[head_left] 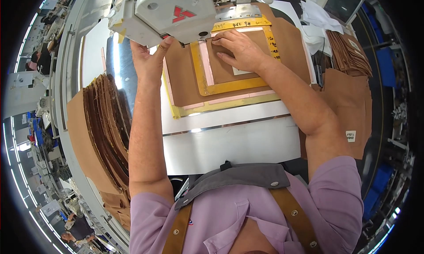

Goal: Positioning leather labels on larger leather or fabric pieces and using an automated industrial sewing machine to stitch them.

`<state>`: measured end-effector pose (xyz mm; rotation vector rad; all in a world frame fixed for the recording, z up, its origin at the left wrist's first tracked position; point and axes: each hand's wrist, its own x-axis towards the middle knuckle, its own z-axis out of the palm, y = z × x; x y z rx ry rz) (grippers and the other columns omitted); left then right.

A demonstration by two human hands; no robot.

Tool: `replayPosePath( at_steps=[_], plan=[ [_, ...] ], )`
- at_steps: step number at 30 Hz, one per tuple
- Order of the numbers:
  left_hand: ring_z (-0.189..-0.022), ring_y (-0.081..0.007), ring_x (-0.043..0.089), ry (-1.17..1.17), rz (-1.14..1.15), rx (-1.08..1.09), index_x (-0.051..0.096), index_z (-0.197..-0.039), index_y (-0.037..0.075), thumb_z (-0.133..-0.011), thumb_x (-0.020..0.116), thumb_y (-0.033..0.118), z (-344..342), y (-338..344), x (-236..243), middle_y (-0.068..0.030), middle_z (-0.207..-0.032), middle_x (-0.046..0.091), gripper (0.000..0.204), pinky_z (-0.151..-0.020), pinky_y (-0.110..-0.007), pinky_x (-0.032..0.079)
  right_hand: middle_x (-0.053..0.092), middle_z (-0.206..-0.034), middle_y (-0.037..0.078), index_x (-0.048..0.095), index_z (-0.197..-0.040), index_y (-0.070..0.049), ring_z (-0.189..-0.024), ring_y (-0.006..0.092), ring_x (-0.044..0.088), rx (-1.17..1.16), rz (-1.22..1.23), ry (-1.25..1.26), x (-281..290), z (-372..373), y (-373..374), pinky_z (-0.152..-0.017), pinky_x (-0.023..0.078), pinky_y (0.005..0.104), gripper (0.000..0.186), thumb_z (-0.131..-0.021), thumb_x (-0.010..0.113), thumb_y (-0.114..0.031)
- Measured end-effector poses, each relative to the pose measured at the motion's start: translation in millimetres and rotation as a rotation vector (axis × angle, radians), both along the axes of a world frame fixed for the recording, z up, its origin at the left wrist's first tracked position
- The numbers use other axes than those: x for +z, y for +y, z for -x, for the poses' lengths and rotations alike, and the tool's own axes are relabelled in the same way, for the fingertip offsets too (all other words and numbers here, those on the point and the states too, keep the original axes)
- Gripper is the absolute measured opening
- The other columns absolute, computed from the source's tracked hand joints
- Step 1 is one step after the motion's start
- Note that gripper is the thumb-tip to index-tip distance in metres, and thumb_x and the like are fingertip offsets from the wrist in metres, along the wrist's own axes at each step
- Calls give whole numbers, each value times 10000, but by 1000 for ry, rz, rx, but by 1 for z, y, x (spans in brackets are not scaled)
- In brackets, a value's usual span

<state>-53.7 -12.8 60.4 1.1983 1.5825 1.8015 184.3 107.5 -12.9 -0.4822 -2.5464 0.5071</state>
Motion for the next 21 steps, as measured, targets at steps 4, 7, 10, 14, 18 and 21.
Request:
replayPosePath(
  at_steps=[4,7,10,14,18,21],
  plan=[
    [-1242,-206,542,26,19,-8,419,-1401,62,-806,885,244,1,-8,-16,-80,-1345,585,777,-1088,-395,411,597,-1268,65,650,-1207,-47,-1224,270,529,-7,-13,19,-3,1,-1,-1073,429,401,328,-918,674,-200],
    [-1137,-224,605,288,355,259,525,-1318,50,-818,864,224,-18,-39,-39,-85,-1246,634,629,-1011,-403,466,598,-1258,65,654,-1205,-52,-1226,261,528,-32,-19,7,-3,-1,-2,-1079,426,402,327,-923,666,-217],
    [-1071,-282,642,866,204,80,662,-1148,51,-778,849,180,-57,-72,-51,-105,-1169,674,434,-985,-424,477,602,-1244,61,656,-1205,-63,-1224,253,529,-54,-35,-30,-1,-4,-5,-1077,426,401,330,-922,665,-232],
    [-1176,-299,606,1099,192,-156,670,-1217,71,-811,783,219,-103,-86,-48,-103,-1249,660,446,-1050,-443,432,609,-1223,55,657,-1205,-76,-1214,248,535,-55,-55,-21,0,-4,-6,-1069,430,399,339,-907,674,-238],
    [-1317,-308,536,1103,273,-232,646,-1289,56,-857,722,283,-106,-89,-52,-98,-1370,622,494,-1111,-460,374,617,-1204,60,659,-1195,-81,-1204,248,543,-65,-87,21,-3,-4,-7,-1062,431,398,347,-893,688,-249],
    [-1346,-312,512,1185,227,-215,638,-1290,51,-840,726,277,-106,-87,-49,-102,-1410,596,511,-1135,-470,350,621,-1193,62,660,-1188,-82,-1194,249,550,-60,-84,32,-3,-5,-7,-1054,433,398,352,-887,693,-263]
  ],
)
